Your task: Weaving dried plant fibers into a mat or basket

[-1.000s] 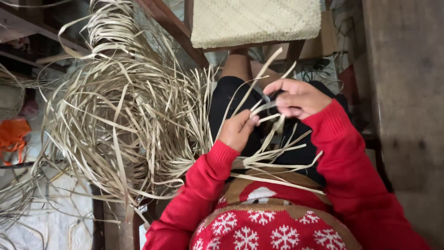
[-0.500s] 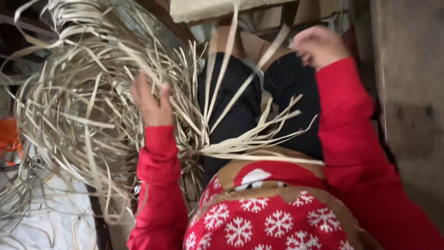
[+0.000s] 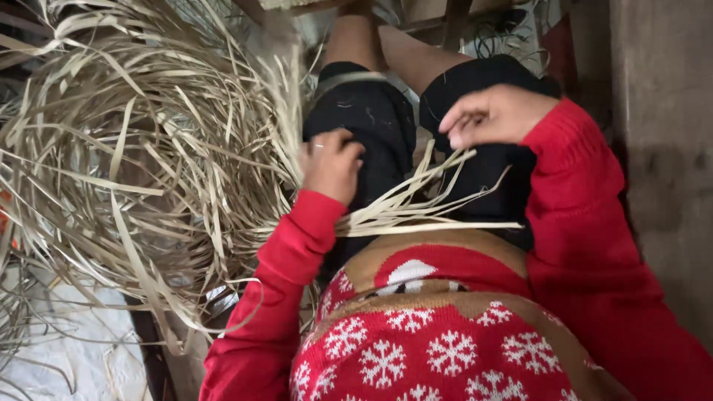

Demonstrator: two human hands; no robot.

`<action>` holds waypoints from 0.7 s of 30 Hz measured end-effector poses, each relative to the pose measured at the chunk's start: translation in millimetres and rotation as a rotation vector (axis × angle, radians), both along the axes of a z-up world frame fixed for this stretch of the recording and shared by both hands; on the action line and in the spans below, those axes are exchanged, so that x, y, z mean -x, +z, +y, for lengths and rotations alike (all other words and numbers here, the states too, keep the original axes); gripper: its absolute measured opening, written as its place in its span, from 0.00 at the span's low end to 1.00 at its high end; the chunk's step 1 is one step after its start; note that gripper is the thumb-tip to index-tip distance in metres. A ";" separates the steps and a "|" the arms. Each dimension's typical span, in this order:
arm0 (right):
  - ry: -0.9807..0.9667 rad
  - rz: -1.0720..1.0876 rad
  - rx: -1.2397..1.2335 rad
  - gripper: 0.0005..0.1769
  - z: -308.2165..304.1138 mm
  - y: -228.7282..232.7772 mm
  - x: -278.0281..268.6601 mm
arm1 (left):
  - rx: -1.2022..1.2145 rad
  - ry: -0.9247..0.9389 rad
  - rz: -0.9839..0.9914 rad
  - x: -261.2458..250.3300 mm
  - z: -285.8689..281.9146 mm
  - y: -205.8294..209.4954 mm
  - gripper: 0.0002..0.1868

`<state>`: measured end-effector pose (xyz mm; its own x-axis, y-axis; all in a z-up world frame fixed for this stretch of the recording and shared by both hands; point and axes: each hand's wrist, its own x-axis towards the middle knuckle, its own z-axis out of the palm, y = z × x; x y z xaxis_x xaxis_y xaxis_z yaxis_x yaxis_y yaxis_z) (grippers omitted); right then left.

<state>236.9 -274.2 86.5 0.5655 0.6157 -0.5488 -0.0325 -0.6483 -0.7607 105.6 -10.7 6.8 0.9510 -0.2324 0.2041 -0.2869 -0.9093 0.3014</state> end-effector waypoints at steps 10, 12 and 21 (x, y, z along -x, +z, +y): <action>0.484 -0.046 0.051 0.11 14.1 -24.3 5.9 | 0.022 0.530 0.074 30.7 45.1 -25.0 0.07; 0.525 0.015 0.078 0.11 18.9 -40.4 9.1 | 0.033 0.604 0.131 38.0 55.4 -43.2 0.12; 0.564 0.201 0.078 0.11 23.6 -69.8 11.2 | -0.264 0.381 -0.196 32.6 1.9 13.3 0.03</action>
